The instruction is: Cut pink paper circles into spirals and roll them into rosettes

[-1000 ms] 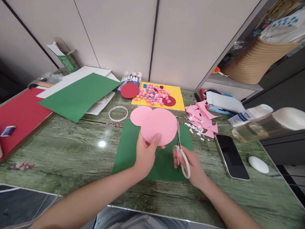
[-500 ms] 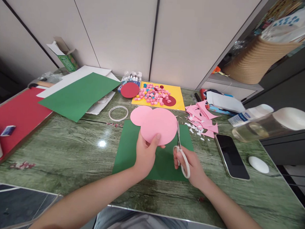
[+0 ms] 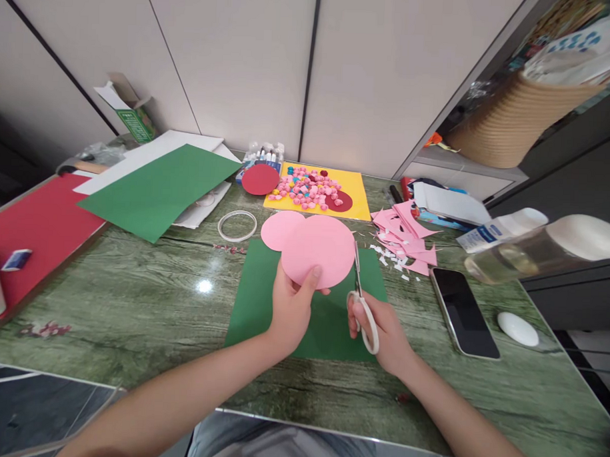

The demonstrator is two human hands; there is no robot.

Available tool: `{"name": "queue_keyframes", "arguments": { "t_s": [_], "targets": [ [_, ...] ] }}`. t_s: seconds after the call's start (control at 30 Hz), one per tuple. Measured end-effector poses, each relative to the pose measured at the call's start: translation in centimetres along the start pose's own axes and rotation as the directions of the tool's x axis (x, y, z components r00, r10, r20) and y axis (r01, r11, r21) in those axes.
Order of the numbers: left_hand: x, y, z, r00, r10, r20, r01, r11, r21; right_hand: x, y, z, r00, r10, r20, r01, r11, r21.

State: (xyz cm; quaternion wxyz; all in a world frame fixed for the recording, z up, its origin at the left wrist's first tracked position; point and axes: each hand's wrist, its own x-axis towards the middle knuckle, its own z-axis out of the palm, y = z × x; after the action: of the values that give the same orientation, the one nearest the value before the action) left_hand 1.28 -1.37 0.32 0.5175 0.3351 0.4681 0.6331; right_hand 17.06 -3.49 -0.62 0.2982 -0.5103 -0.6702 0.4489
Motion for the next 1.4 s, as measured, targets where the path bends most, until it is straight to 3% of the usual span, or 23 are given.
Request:
{"name": "queue_keyframes", "arguments": {
  "t_s": [0.67, 0.77, 0.83, 0.9, 1.0, 1.03, 1.1, 1.17, 1.27, 1.4],
  "targets": [
    [0.4, -0.2, -0.1, 1.0, -0.002, 0.022, 0.003, 0.998, -0.056, 0.1, -0.4, 0.0, 0.999, 0.036, -0.024, -0.037, 0.998, -0.041],
    [0.5, -0.3, -0.2, 1.0, 0.003, 0.026, -0.001, 0.998, -0.064, 0.3, 0.1, -0.2, 0.997, 0.063, -0.042, -0.062, 0.998, 0.02],
    [0.5, -0.3, -0.2, 1.0, 0.008, 0.03, -0.006, 0.997, -0.077, 0.8, 0.7, -0.6, 0.992, 0.098, -0.082, -0.085, 0.985, 0.147],
    [0.5, -0.3, -0.2, 1.0, 0.004, 0.031, -0.001, 0.996, -0.086, 1.6, 1.5, -1.3, 0.983, 0.135, -0.128, -0.083, 0.933, 0.351],
    [0.5, -0.2, -0.2, 0.999, -0.01, 0.038, 0.013, 0.996, -0.087, 3.0, 2.8, -3.0, 0.956, 0.231, -0.183, -0.047, 0.733, 0.679],
    [0.6, -0.2, -0.2, 0.999, -0.013, 0.039, 0.016, 0.996, -0.087, 3.5, 3.2, -3.7, 0.944, 0.284, -0.169, -0.055, 0.64, 0.766],
    [0.6, -0.1, -0.2, 0.999, -0.018, 0.041, 0.022, 0.996, -0.088, 4.1, 3.9, -4.9, 0.924, 0.381, -0.03, -0.158, 0.452, 0.878],
    [0.6, -0.1, -0.2, 0.999, -0.023, 0.04, 0.027, 0.996, -0.089, 4.5, 4.4, -5.7, 0.915, 0.4, 0.052, -0.195, 0.326, 0.925],
    [0.6, -0.1, -0.3, 0.999, -0.023, 0.037, 0.026, 0.995, -0.093, 4.5, 4.5, -5.9, 0.93, 0.366, 0.028, -0.125, 0.243, 0.962],
    [0.6, -0.2, -0.3, 0.999, -0.018, 0.036, 0.021, 0.995, -0.1, 4.2, 4.1, -5.3, 0.949, 0.314, -0.006, -0.072, 0.237, 0.969]
  ]
}}
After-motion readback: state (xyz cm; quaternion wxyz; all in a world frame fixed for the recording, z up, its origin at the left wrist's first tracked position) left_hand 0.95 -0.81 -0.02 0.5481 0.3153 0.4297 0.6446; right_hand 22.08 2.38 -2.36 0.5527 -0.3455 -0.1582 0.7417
